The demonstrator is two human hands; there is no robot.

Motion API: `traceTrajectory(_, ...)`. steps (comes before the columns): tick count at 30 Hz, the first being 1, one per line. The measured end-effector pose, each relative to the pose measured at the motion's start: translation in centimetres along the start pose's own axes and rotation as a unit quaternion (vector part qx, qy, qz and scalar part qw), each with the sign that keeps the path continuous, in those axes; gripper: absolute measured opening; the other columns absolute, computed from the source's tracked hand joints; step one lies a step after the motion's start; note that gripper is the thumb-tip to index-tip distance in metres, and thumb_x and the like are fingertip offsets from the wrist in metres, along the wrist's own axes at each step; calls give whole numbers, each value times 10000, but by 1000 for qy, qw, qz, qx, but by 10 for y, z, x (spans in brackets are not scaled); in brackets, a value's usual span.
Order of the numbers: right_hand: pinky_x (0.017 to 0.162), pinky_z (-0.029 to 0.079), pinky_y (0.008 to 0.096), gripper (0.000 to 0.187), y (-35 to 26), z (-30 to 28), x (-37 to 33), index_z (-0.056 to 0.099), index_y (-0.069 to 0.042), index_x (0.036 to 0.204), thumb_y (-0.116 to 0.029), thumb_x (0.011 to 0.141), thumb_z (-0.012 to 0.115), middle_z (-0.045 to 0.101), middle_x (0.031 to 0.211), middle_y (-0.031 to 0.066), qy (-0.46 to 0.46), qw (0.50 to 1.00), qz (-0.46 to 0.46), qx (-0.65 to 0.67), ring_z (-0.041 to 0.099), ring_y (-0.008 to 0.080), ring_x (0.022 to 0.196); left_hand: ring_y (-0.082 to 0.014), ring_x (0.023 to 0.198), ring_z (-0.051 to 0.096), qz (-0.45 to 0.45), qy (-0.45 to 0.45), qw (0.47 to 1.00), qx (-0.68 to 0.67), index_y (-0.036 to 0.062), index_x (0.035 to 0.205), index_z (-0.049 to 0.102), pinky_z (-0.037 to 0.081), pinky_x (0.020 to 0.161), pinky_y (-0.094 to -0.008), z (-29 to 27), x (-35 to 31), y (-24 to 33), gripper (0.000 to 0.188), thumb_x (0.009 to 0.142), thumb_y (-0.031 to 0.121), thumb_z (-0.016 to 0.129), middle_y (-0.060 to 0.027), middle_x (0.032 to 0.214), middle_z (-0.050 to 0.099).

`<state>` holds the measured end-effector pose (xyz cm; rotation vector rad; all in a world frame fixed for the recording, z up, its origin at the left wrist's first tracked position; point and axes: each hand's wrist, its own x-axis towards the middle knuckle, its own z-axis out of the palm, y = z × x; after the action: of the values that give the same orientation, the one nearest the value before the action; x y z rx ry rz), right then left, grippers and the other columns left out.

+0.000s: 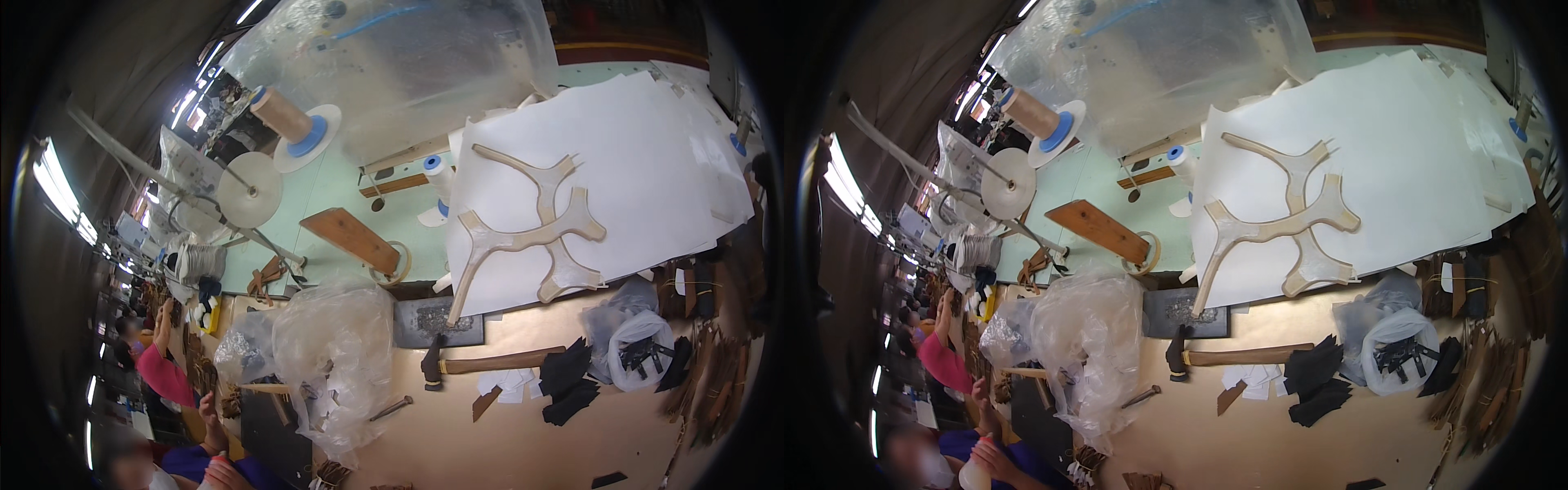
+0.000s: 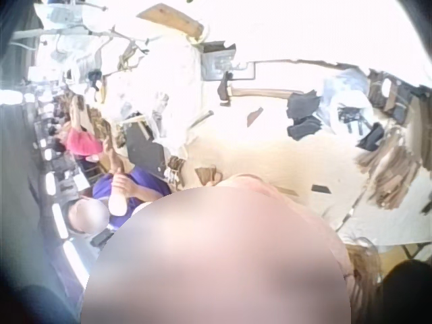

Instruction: The person sorts and arranges small leather strips and black leather pieces on a worktable. They separate bundles, lay out individual strips in rows, and handle black pieces, organizing them into groups.

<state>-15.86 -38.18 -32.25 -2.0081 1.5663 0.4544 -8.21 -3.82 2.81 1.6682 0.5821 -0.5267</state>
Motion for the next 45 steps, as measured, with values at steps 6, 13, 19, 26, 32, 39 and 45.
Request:
traceTrajectory(6,776,537,377,314,23,-8,-23,679,-26,1077,-288,920,607,702,968,176,21,999,-36,-17,670,314,847,-218,628,602,37,-16,998,-39,12,1016,512,523,612,-360,-11,-14,-18,227,941,223,550,-106,723,599)
traceTrajectory(13,788,539,385,321,113,-18,-66,680,-28,1082,-293,914,613,703,982,182,29,994,-102,-34,674,327,866,-228,745,642,53,-21,969,-241,4,1020,553,548,724,-375,-39,-28,-81,227,949,219,553,-125,852,651)
traceTrajectory(19,798,541,392,327,195,-57,-107,681,-30,1086,-297,908,618,704,994,187,18,988,-149,-30,677,338,882,-233,1035,620,43,-81,891,-444,31,1062,603,532,872,-377,1,-57,-87,212,912,177,578,-80,963,646)
traceTrajectory(26,832,535,416,338,265,-119,-153,681,-27,1092,-300,901,628,699,1034,198,-15,964,-258,-68,669,360,937,-275,1255,531,-6,-247,867,-433,51,1186,506,513,946,-439,39,-113,-82,286,902,78,528,-96,1060,627)
traceTrajectory(32,859,533,401,378,223,-193,-237,694,-7,1072,-339,893,670,704,1038,204,-79,951,-294,52,688,339,968,-259,1224,544,-9,-280,854,-439,67,1184,514,513,946,-455,38,-115,-95,312,873,52,512,-81,1071,622)
traceTrajectory(39,661,508,330,254,114,-260,-318,707,7,971,-240,929,663,713,817,131,-321,853,-412,-23,670,208,713,-209,984,568,14,-250,851,-461,96,1196,522,515,853,-436,27,-104,-107,362,837,59,553,-37,984,596)
traceTrajectory(45,618,487,298,179,61,-239,-350,700,-1,923,-179,907,689,697,774,107,-141,827,-488,240,654,188,680,-237,1251,515,29,-239,869,-432,100,1250,493,475,968,-434,26,-98,-108,387,865,100,529,-93,1239,601)
